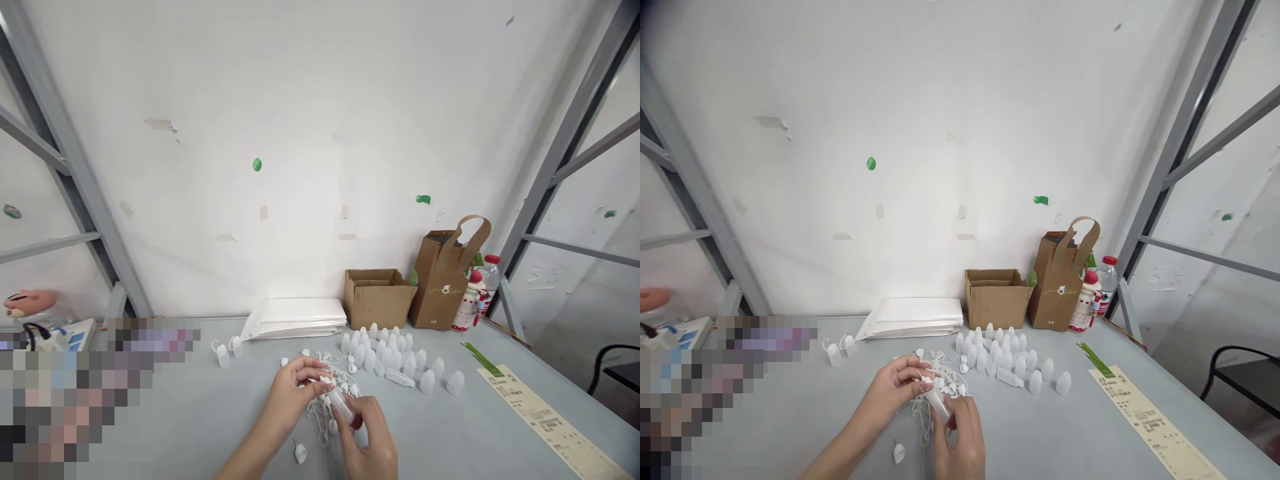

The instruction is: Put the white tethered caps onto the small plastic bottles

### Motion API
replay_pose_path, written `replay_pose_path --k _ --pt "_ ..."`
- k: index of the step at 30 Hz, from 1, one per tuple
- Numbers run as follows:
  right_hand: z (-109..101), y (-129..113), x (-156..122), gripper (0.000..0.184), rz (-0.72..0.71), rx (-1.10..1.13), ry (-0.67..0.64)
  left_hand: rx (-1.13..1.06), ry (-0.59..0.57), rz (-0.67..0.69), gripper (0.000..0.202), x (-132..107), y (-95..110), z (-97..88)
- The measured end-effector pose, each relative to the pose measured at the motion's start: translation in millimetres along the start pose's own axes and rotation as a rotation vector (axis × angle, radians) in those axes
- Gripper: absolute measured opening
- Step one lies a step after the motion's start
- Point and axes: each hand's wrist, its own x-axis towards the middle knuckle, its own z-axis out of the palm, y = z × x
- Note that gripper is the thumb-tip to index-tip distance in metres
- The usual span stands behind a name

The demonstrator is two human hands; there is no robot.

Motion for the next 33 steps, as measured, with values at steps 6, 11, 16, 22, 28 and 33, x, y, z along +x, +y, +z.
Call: replay_pose_path --k 6,11,16,22,28,33 --pt "-3 3 6 0.044 0.481 0.311 -0.201 0.022 -0.056 0.011 0.026 0 7 -2.7" --pt "-2 5 8 0.055 0.687 0.539 -0.419 -0.022 -0.167 -0.001 0.033 -1 11 -7.6" --pt "1 0 8 0.054 0.641 0.491 -0.275 -0.069 -0.091 0.0 0.034 1 6 -6.1" --pt "0 -6 10 0.044 0.575 0.507 -0.197 -0.055 -0.076 -0.011 0.034 3 5 -6.4" --pt "-5 -4 12 0.056 0.794 0.656 -0.463 -0.08 -0.146 -0.021 0.029 0 9 -5.6" --pt "-3 -6 11 0.054 0.74 0.614 -0.35 -0.09 -0.074 0.001 0.031 1 6 -3.7"
